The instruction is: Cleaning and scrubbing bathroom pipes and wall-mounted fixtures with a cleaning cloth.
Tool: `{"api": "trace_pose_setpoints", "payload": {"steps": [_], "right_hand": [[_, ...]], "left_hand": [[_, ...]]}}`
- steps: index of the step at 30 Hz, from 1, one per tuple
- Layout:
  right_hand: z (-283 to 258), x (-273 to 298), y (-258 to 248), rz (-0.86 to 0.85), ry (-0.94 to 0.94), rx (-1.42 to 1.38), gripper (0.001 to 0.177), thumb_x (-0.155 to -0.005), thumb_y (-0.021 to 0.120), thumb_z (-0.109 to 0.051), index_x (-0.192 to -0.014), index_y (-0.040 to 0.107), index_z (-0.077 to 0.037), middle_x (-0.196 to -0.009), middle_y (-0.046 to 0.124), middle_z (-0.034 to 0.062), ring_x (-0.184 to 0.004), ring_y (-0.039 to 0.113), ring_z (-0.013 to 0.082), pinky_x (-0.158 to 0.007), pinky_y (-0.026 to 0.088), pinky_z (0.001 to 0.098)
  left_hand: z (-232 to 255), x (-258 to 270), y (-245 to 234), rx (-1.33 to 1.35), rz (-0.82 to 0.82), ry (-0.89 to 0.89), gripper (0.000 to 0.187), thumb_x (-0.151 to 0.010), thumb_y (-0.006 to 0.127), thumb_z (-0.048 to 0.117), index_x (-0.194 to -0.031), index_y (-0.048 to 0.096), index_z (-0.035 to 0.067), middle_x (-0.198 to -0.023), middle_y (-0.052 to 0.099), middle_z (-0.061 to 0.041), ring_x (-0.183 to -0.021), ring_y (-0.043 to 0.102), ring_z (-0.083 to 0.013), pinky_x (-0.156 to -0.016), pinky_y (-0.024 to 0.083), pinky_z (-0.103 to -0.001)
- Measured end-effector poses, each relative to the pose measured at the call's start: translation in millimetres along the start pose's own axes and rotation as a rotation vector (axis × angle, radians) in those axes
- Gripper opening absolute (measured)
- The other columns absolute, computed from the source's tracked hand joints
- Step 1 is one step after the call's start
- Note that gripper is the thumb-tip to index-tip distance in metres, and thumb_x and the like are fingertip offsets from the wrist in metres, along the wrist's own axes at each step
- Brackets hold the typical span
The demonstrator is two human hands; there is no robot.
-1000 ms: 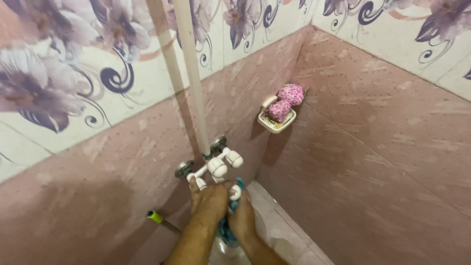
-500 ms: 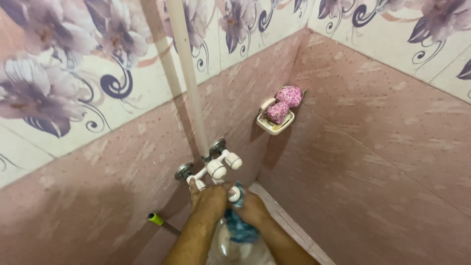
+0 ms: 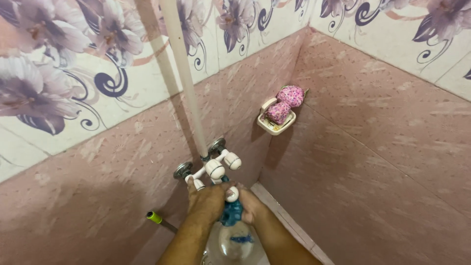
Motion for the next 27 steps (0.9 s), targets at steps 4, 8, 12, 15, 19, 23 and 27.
{"api": "trace_pose_setpoints", "payload": {"steps": [4, 8, 12, 15, 19, 23, 27], "right_hand": [[-4.3, -9.4, -8.9, -0.269, 0.067, -0.159, 0.042, -0.109, 0.045, -0.04, -0.128, 0.062, -0.007, -0.109, 0.074, 0.01, -0.093, 0.073, 0.0221, -0.084, 0.064, 0.0389], [3.2, -111.0, -46.1, -0.475, -0.025, 0.033, 0.038, -0.115, 0.043, -0.032, -0.122, 0.067, -0.003, -0.1, 0.074, 0.0117, -0.082, 0.073, 0.0201, -0.067, 0.063, 0.0324], [-11.1, -83.4, 5.3, -0.641, 0.112, -0.026, 0.026, -0.114, 0.052, -0.028, -0.122, 0.065, -0.007, -0.1, 0.074, 0.0053, -0.074, 0.069, 0.0112, -0.061, 0.056, 0.025], [-28.4, -5.8, 30.1, -0.263, 0.103, 0.093, 0.03, -0.105, 0.048, -0.032, -0.117, 0.064, -0.01, -0.097, 0.074, 0.0028, -0.079, 0.07, 0.012, -0.071, 0.059, 0.0277], [-33.3, -8.6, 23.5, -0.274, 0.144, 0.317, 0.024, -0.107, 0.055, -0.026, -0.12, 0.066, -0.008, -0.093, 0.073, 0.0, -0.079, 0.068, 0.0113, -0.071, 0.058, 0.0261], [-47.9, -40.3, 34.7, -0.285, 0.041, 0.17, 0.027, -0.108, 0.05, -0.03, -0.117, 0.065, -0.01, -0.09, 0.072, 0.0034, -0.068, 0.065, 0.0129, -0.057, 0.053, 0.028], [-37.8, -47.5, 44.3, -0.423, 0.137, 0.127, 0.033, -0.111, 0.048, -0.041, -0.106, 0.062, -0.012, -0.072, 0.062, 0.0069, -0.042, 0.051, 0.0144, -0.033, 0.038, 0.0279]], "left_hand": [[1.6, 0.8, -3.8, 0.006, 0.036, 0.035, 0.038, -0.104, 0.044, 0.03, -0.137, 0.06, 0.039, -0.127, 0.07, -0.006, -0.126, 0.062, -0.0213, -0.122, -0.007, -0.068], [-0.2, -1.3, 3.2, -0.001, 0.012, 0.013, 0.039, -0.103, 0.044, 0.032, -0.136, 0.061, 0.042, -0.122, 0.071, -0.006, -0.122, 0.065, -0.0216, -0.123, -0.005, -0.066], [-9.0, -10.8, 9.7, 0.073, 0.046, 0.033, 0.038, -0.104, 0.043, 0.029, -0.135, 0.063, 0.039, -0.116, 0.075, -0.003, -0.118, 0.067, -0.0193, -0.126, -0.007, -0.061], [-5.9, -6.6, 0.5, 0.06, 0.074, 0.059, 0.04, -0.103, 0.042, 0.024, -0.135, 0.062, 0.038, -0.117, 0.074, 0.0, -0.118, 0.067, -0.018, -0.124, -0.008, -0.064], [-7.8, -6.6, 5.2, 0.079, -0.023, -0.001, 0.046, -0.103, 0.042, 0.019, -0.141, 0.058, 0.04, -0.125, 0.071, 0.001, -0.121, 0.066, -0.0178, -0.126, -0.01, -0.062], [2.5, 4.0, -14.2, 0.128, 0.052, 0.052, 0.042, -0.1, 0.044, 0.014, -0.137, 0.057, 0.029, -0.126, 0.069, 0.003, -0.122, 0.063, -0.0167, -0.123, -0.009, -0.066], [-1.4, 3.4, -11.1, 0.093, 0.085, 0.059, 0.026, -0.101, 0.054, 0.024, -0.127, 0.056, 0.022, -0.12, 0.069, -0.004, -0.119, 0.064, -0.0209, -0.123, -0.002, -0.066]]}}
Point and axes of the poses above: each hand's wrist, its own x-axis away from the middle knuckle, its own y-axis out of the palm, z = x × y, the point moved 7 cm from there along -x, towards the middle knuckle
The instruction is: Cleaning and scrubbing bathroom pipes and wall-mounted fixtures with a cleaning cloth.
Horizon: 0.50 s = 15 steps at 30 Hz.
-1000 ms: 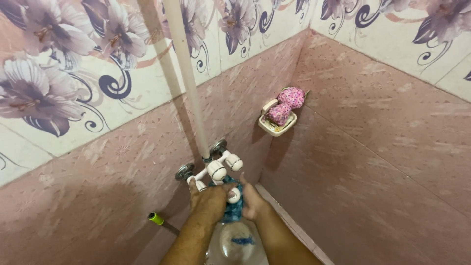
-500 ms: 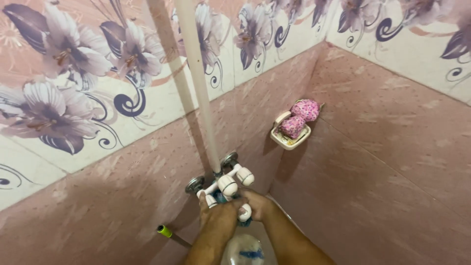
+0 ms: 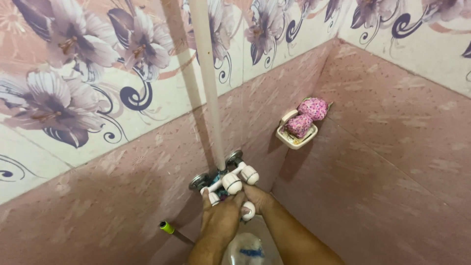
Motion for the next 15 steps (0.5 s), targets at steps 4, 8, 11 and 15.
{"api": "trace_pose_setpoints", "payload": {"steps": [4, 8, 11, 15], "right_hand": [[-14.2, -5.0, -0.2, -0.035, -0.033, 0.017, 0.03, -0.11, 0.049, -0.038, -0.108, 0.063, -0.012, -0.074, 0.063, 0.0067, -0.043, 0.052, 0.0136, -0.033, 0.039, 0.0271], [-20.6, -30.3, 8.9, -0.144, -0.066, 0.04, 0.024, -0.109, 0.05, -0.033, -0.111, 0.063, -0.012, -0.077, 0.065, 0.0064, -0.043, 0.053, 0.0119, -0.034, 0.041, 0.0253], [1.8, -21.6, -11.0, -0.173, -0.061, 0.033, 0.021, -0.109, 0.051, -0.029, -0.114, 0.064, -0.013, -0.08, 0.066, 0.0061, -0.044, 0.054, 0.0107, -0.035, 0.042, 0.0241], [9.3, -9.5, -17.4, -0.231, -0.102, 0.028, 0.018, -0.108, 0.053, -0.023, -0.117, 0.064, -0.013, -0.083, 0.068, 0.0058, -0.045, 0.055, 0.009, -0.036, 0.044, 0.0223]], "left_hand": [[-0.6, 0.2, -0.2, -0.008, 0.037, 0.012, 0.025, -0.101, 0.054, 0.021, -0.126, 0.059, 0.022, -0.12, 0.071, -0.004, -0.12, 0.064, -0.0211, -0.124, 0.0, -0.066], [-11.2, -6.4, 10.1, 0.037, 0.115, 0.055, 0.039, -0.095, 0.058, 0.018, -0.133, 0.055, 0.023, -0.123, 0.07, -0.005, -0.118, 0.063, -0.0227, -0.121, 0.001, -0.067], [-9.8, -5.5, 16.9, 0.047, 0.118, 0.077, 0.039, -0.095, 0.059, 0.016, -0.133, 0.056, 0.023, -0.115, 0.072, -0.003, -0.114, 0.066, -0.0219, -0.121, 0.004, -0.069], [-9.2, -4.1, 7.9, -0.01, 0.142, 0.073, 0.029, -0.095, 0.064, 0.028, -0.123, 0.058, 0.023, -0.109, 0.073, -0.003, -0.11, 0.068, -0.023, -0.117, 0.007, -0.072]]}}
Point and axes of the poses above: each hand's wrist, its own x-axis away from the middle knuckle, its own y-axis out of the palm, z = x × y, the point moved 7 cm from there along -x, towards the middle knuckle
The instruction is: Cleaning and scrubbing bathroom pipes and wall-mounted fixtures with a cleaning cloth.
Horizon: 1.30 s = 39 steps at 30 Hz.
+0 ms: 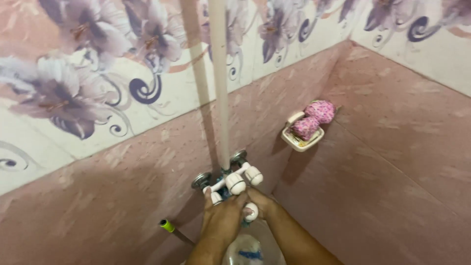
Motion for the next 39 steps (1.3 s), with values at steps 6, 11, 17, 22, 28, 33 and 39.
{"api": "trace_pose_setpoints", "payload": {"steps": [6, 11, 17, 22, 28, 33, 39], "right_hand": [[4.3, -8.4, -21.8, 0.038, 0.124, 0.006, 0.034, -0.111, 0.049, -0.037, -0.11, 0.064, -0.007, -0.082, 0.066, 0.006, -0.05, 0.057, 0.0113, -0.042, 0.047, 0.0243], [19.3, 22.3, -9.1, 0.229, 0.074, -0.015, 0.034, -0.108, 0.048, -0.04, -0.112, 0.064, -0.01, -0.09, 0.07, 0.0055, -0.063, 0.065, 0.0134, -0.052, 0.053, 0.0268], [12.4, 100.1, 27.5, 0.516, -0.05, 0.172, 0.041, -0.104, 0.045, -0.037, -0.126, 0.066, -0.009, -0.107, 0.077, 0.0049, -0.09, 0.074, 0.0163, -0.081, 0.06, 0.0324], [54.4, 41.7, 5.7, 0.26, -0.089, -0.323, 0.027, -0.107, 0.056, -0.035, -0.11, 0.066, -0.011, -0.091, 0.072, 0.0067, -0.078, 0.071, 0.021, -0.07, 0.059, 0.0356], [9.5, 57.9, 12.3, 0.447, -0.281, 0.302, 0.033, -0.101, 0.05, -0.034, -0.113, 0.072, -0.012, -0.097, 0.075, 0.0041, -0.08, 0.071, 0.0144, -0.069, 0.058, 0.0301], [33.7, -5.3, -58.0, 0.283, 0.055, -0.103, 0.026, -0.112, 0.052, -0.034, -0.111, 0.066, -0.012, -0.089, 0.069, 0.0041, -0.067, 0.067, 0.0174, -0.058, 0.056, 0.033], [25.9, 78.9, 28.5, 0.647, 0.053, 0.17, 0.049, -0.105, 0.042, -0.05, -0.121, 0.074, -0.016, -0.104, 0.077, 0.0017, -0.085, 0.074, 0.0111, -0.073, 0.06, 0.0269]], "left_hand": [[-5.4, -3.9, 5.9, 0.008, 0.016, 0.005, 0.035, -0.091, 0.067, 0.028, -0.126, 0.062, 0.028, -0.107, 0.074, -0.003, -0.111, 0.068, -0.0232, -0.12, 0.006, -0.07], [-2.4, -1.4, -2.8, 0.043, -0.061, -0.015, 0.032, -0.095, 0.063, 0.029, -0.127, 0.061, 0.027, -0.112, 0.073, -0.002, -0.115, 0.067, -0.0213, -0.12, 0.003, -0.071], [-5.5, -5.0, 0.8, 0.016, -0.034, -0.004, 0.032, -0.093, 0.064, 0.033, -0.124, 0.063, 0.026, -0.116, 0.072, -0.001, -0.116, 0.065, -0.0226, -0.119, 0.003, -0.071], [2.5, 3.8, -6.7, 0.013, -0.063, -0.027, 0.024, -0.097, 0.062, 0.034, -0.119, 0.065, 0.025, -0.114, 0.073, -0.001, -0.117, 0.066, -0.0218, -0.121, 0.005, -0.071], [1.6, 10.0, -9.7, 0.04, -0.043, 0.0, 0.028, -0.095, 0.063, 0.028, -0.124, 0.064, 0.026, -0.118, 0.072, -0.001, -0.119, 0.065, -0.0214, -0.121, 0.004, -0.068], [-7.1, 8.7, 1.2, 0.134, -0.026, -0.012, 0.038, -0.09, 0.066, 0.019, -0.127, 0.065, 0.029, -0.117, 0.074, 0.001, -0.119, 0.065, -0.019, -0.122, 0.0, -0.062], [-5.9, 11.5, -10.7, 0.152, -0.068, -0.058, 0.028, -0.094, 0.065, 0.024, -0.121, 0.067, 0.029, -0.112, 0.076, 0.001, -0.116, 0.068, -0.0175, -0.127, 0.0, -0.058]]}}
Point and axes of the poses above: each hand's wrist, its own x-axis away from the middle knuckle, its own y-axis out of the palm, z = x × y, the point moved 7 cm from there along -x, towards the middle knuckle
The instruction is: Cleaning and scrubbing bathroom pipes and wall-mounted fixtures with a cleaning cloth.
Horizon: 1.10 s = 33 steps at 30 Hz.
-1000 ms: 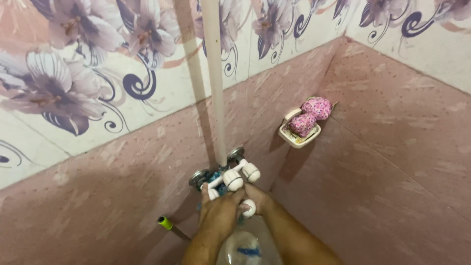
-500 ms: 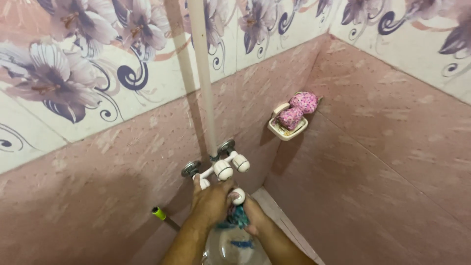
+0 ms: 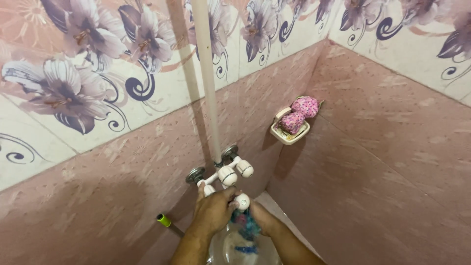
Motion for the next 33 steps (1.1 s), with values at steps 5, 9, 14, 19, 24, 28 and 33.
{"api": "trace_pose_setpoints", "payload": {"steps": [5, 9, 14, 19, 24, 28, 33], "right_hand": [[18.4, -59.9, -45.6, -0.334, -0.126, 0.175, 0.053, -0.101, 0.042, -0.056, -0.119, 0.071, -0.016, -0.106, 0.074, 0.0037, -0.088, 0.068, 0.0167, -0.07, 0.054, 0.0334], [11.2, -2.9, 29.9, -0.088, 0.2, -0.539, 0.046, -0.104, 0.039, -0.04, -0.114, 0.069, -0.007, -0.11, 0.074, 0.0129, -0.097, 0.071, 0.0278, -0.086, 0.059, 0.0426], [47.6, 0.2, 22.9, -0.082, -0.018, -0.898, 0.038, -0.106, 0.037, -0.025, -0.11, 0.068, -0.002, -0.107, 0.072, 0.0177, -0.094, 0.072, 0.0327, -0.087, 0.061, 0.0477], [43.8, 37.0, -3.1, 0.204, -0.081, -0.709, 0.063, -0.1, 0.034, -0.054, -0.105, 0.07, -0.003, -0.088, 0.069, 0.0141, -0.068, 0.062, 0.0272, -0.059, 0.053, 0.0434], [-6.4, 67.1, 22.5, 0.884, -0.841, 0.55, 0.031, -0.099, 0.056, -0.03, -0.113, 0.057, -0.003, -0.09, 0.068, 0.0144, -0.075, 0.07, 0.0252, -0.065, 0.053, 0.0417], [-31.8, 122.3, 22.3, 0.679, -0.679, 0.681, 0.028, -0.099, 0.062, -0.034, -0.109, 0.061, -0.007, -0.077, 0.071, 0.0129, -0.069, 0.073, 0.0238, -0.066, 0.055, 0.0411], [-116.6, 111.2, 85.6, 0.516, -0.843, 0.843, 0.045, -0.101, 0.056, -0.027, -0.139, 0.052, -0.005, -0.084, 0.07, 0.0214, -0.076, 0.071, 0.0367, -0.073, 0.054, 0.0475]], "left_hand": [[-10.4, 2.3, 5.4, 0.062, 0.011, 0.082, 0.039, -0.091, 0.065, 0.02, -0.128, 0.067, 0.03, -0.112, 0.077, 0.002, -0.114, 0.069, -0.0184, -0.126, 0.0, -0.057], [-7.7, 7.4, -2.5, 0.103, 0.092, 0.1, 0.027, -0.092, 0.063, 0.021, -0.117, 0.073, 0.027, -0.106, 0.078, 0.0, -0.109, 0.071, -0.0204, -0.129, 0.002, -0.054], [-16.2, 3.3, -6.4, 0.218, 0.177, 0.172, 0.023, -0.091, 0.063, 0.015, -0.108, 0.078, 0.021, -0.103, 0.08, -0.002, -0.103, 0.073, -0.0223, -0.12, 0.023, -0.048], [-33.1, 10.0, -9.0, 0.466, 0.311, 0.145, 0.029, -0.088, 0.057, 0.0, -0.108, 0.073, 0.012, -0.106, 0.077, -0.009, -0.104, 0.075, -0.0248, -0.095, 0.055, -0.037], [-47.8, 19.9, -5.5, 0.395, 0.567, 0.195, 0.037, -0.083, 0.056, -0.01, -0.114, 0.065, 0.008, -0.125, 0.063, -0.014, -0.121, 0.062, -0.0331, -0.1, 0.05, -0.041], [-47.9, 25.1, -9.5, 0.387, 0.508, 0.11, 0.045, -0.081, 0.053, -0.012, -0.119, 0.064, 0.01, -0.13, 0.061, -0.014, -0.118, 0.063, -0.0338, -0.096, 0.052, -0.041], [-67.7, 9.3, 3.8, 0.379, 0.626, 0.042, 0.039, -0.085, 0.055, -0.008, -0.122, 0.061, 0.003, -0.122, 0.064, -0.02, -0.116, 0.064, -0.0363, -0.097, 0.051, -0.044]]}}
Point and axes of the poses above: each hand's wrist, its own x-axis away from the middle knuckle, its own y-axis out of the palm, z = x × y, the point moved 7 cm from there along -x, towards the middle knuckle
